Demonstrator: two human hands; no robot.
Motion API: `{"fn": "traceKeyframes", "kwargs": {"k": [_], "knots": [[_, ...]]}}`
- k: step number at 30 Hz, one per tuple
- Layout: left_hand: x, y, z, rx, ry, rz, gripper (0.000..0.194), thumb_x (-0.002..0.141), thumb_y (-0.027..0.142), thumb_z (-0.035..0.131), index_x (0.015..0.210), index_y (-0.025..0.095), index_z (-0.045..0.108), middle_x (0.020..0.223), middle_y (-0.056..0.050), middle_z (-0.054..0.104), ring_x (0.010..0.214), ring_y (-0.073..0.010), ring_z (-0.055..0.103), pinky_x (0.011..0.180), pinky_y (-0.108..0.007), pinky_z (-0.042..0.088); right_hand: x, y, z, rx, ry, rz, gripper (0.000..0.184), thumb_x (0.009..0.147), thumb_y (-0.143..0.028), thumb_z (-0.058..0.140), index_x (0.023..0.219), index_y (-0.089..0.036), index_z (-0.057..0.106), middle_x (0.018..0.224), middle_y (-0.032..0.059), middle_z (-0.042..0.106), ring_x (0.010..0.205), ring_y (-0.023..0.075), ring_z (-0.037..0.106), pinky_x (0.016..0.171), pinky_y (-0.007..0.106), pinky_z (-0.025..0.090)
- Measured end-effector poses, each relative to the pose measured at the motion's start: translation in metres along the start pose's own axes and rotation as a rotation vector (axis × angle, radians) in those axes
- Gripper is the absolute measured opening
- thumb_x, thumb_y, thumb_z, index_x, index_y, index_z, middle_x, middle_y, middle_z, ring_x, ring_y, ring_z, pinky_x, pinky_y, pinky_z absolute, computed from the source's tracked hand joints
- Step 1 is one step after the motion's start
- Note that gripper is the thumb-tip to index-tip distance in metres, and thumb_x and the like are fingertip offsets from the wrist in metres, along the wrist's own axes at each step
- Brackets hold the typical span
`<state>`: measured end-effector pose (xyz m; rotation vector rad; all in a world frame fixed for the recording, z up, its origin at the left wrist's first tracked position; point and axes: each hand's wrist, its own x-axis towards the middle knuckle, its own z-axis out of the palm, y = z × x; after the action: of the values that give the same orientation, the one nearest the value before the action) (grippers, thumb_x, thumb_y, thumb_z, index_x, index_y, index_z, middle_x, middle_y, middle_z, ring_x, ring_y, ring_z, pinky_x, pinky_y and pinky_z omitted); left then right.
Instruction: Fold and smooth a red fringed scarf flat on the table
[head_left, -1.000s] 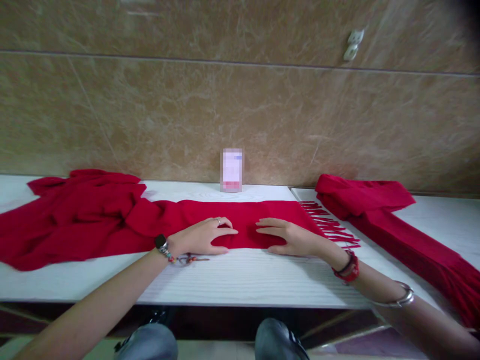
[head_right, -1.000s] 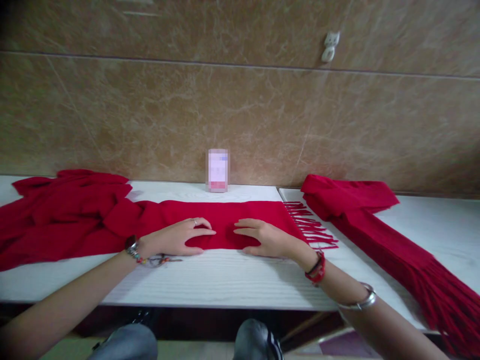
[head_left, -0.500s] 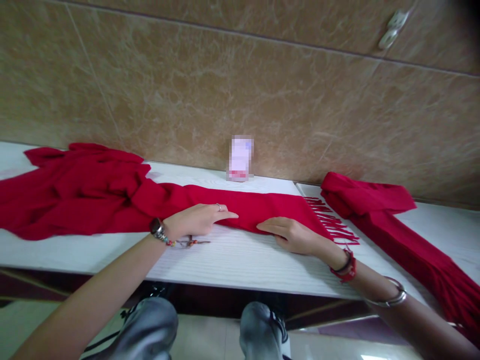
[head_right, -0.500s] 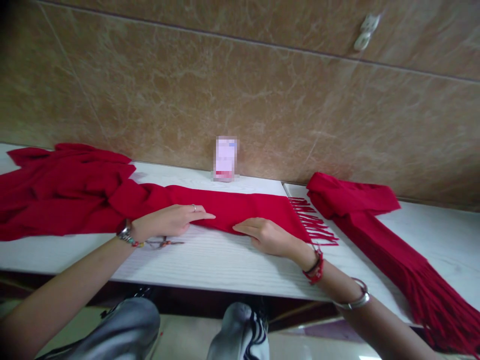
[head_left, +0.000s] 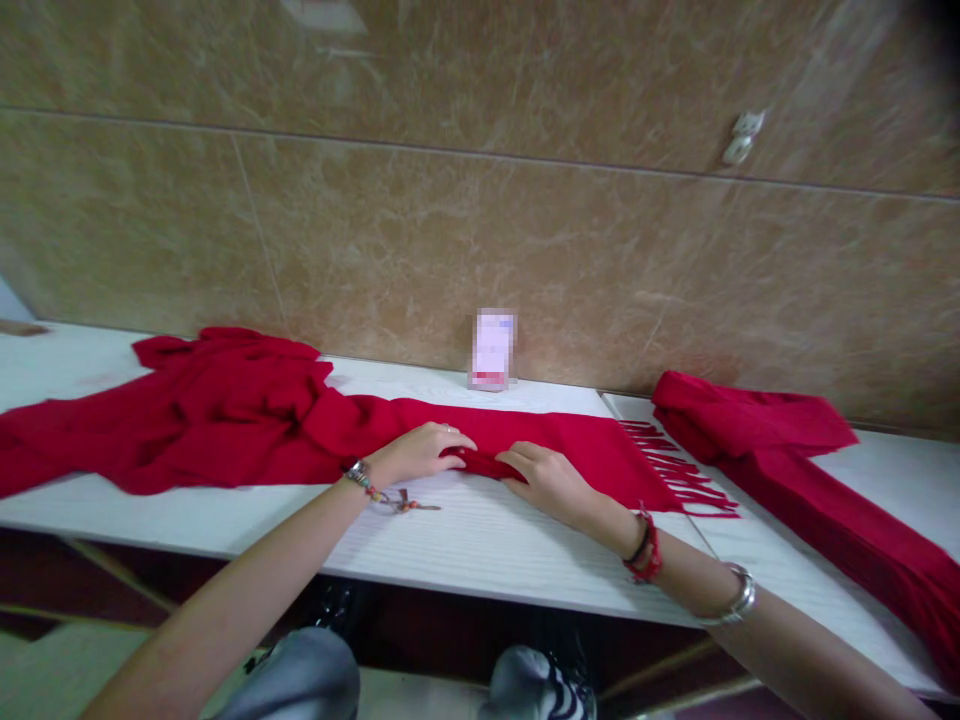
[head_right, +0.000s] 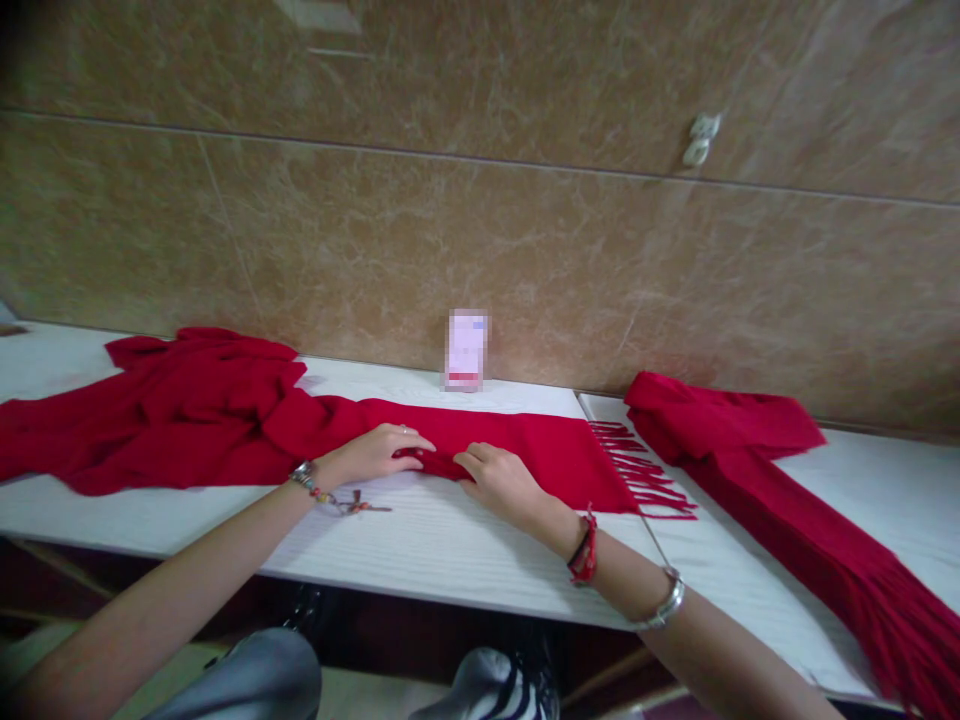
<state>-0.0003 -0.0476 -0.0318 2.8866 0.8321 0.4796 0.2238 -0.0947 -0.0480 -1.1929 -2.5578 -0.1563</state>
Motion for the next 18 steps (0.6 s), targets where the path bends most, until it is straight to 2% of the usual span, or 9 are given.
{"fn": "traceKeyframes", "kwargs": {"k": [3,7,14,18], "knots": [[-0.001,-0.001,0.001,0.034,0.032,0.019,0.024,0.082,0.018,0.057,0.105,0.013,0.061,0.101,-0.007,0.065,0.094,-0.0168,0.058,0.086,-0.027,0.040,-0.001,0.002,0.003,0.062,0.032,0.089,0.016,0.081,-0.020,0.054,0.095,-0.016,0.060,0.087,0.0063,0.061,0.078,0.0169,0.058,0.068,0.026,0.046],[-0.001,0.001,0.000,0.121,0.035,0.042,0.024,0.084,0.018,0.054,0.106,0.012,0.060,0.101,-0.008,0.065,0.092,-0.0182,0.059,0.083,-0.028,0.042,-0.005,0.010,0.006,0.191,0.094,0.103,0.008,0.082,-0.017,0.054,0.084,-0.016,0.061,0.079,0.0041,0.061,0.072,0.0147,0.057,0.064,0.023,0.044],[-0.001,0.008,-0.004,0.144,-0.029,0.093,0.029,0.079,0.025,0.061,0.106,0.015,0.058,0.102,-0.007,0.063,0.093,-0.0187,0.058,0.079,-0.026,0.043,-0.003,0.016,0.013,0.271,0.121,0.131,0.011,0.084,-0.016,0.050,0.078,-0.016,0.060,0.077,0.0037,0.062,0.072,0.0147,0.057,0.066,0.024,0.043],[0.000,0.005,-0.002,0.201,-0.032,0.057,0.020,0.082,0.021,0.057,0.100,0.014,0.060,0.096,-0.006,0.065,0.091,-0.0186,0.059,0.079,-0.026,0.042,-0.004,0.016,0.016,0.266,0.135,0.126,0.012,0.085,-0.018,0.049,0.079,-0.017,0.060,0.077,0.0038,0.062,0.073,0.0147,0.057,0.067,0.025,0.044]]}}
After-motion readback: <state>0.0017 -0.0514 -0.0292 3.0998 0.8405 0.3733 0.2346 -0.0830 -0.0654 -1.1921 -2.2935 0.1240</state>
